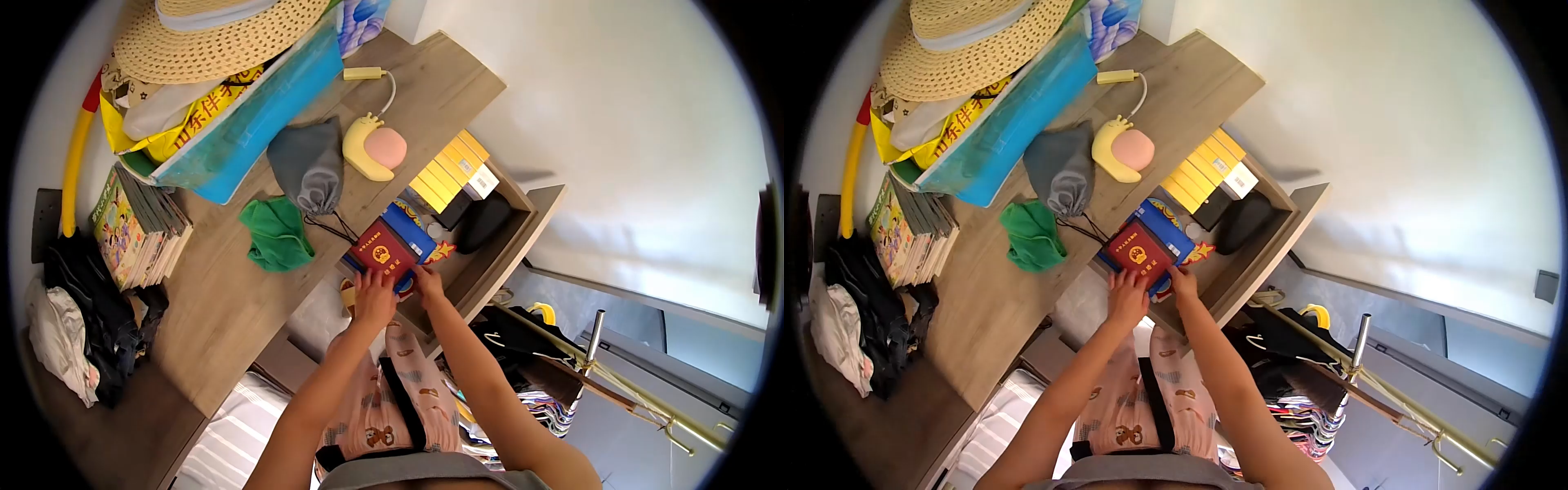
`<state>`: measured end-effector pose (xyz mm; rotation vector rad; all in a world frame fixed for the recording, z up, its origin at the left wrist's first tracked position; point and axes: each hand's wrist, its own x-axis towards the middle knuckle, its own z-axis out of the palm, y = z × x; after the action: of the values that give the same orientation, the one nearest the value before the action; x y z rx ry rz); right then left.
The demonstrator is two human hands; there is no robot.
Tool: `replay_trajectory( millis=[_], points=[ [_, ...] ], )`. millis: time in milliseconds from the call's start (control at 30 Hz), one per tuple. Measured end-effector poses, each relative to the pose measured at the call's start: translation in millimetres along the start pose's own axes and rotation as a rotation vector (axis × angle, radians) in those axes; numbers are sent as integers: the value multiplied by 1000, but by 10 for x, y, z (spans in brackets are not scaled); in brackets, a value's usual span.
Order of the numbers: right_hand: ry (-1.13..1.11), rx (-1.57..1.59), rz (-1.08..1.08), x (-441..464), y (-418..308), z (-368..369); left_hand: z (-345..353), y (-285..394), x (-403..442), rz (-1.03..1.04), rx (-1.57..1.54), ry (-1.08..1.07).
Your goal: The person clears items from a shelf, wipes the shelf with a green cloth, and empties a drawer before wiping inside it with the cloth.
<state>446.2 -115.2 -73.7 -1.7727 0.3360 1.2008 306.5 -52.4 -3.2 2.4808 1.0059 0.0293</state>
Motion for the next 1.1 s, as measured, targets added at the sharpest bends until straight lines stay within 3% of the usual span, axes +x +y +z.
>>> replay_trajectory(
  millis=[100, 233, 433, 533, 633, 667, 767, 800, 867, 933, 1100],
  points=[
    [-5, -107, 13, 40, -67, 23, 131, -41, 95, -38, 241, -214],
    [-119, -81, 17, 101, -89, -49, 145, -40, 123, -65, 187, -242],
    [-227, 23, -50, -96, -171, 45, 10, 77, 32, -73, 98, -6],
    [-263, 92, -156, -270, -386, -69, -62, 91, 21, -147, -202, 41],
    [-232, 200, -257, -528, -634, -239, -137, 256, -22, -405, -403, 459],
    [-215, 215, -256, -648, -709, -319, -20, 192, -22, -453, -514, 496],
    [-223, 240, -276, -957, -867, -641, -14, 281, 52, -822, -1339, 320],
    [-216, 239, -272, -1025, -878, -773, -388, 548, 95, -882, -1634, 232],
    [-216, 214, -269, -1235, -968, -1002, -447, 731, 171, -892, -1871, 85],
    [-220, 209, -316, -1387, -1032, -1203, -465, 867, 226, -930, -2069, -22],
    [-388, 300, -357, -1542, -1082, -1592, -833, 1262, 197, -835, -2046, 76]
  ],
)
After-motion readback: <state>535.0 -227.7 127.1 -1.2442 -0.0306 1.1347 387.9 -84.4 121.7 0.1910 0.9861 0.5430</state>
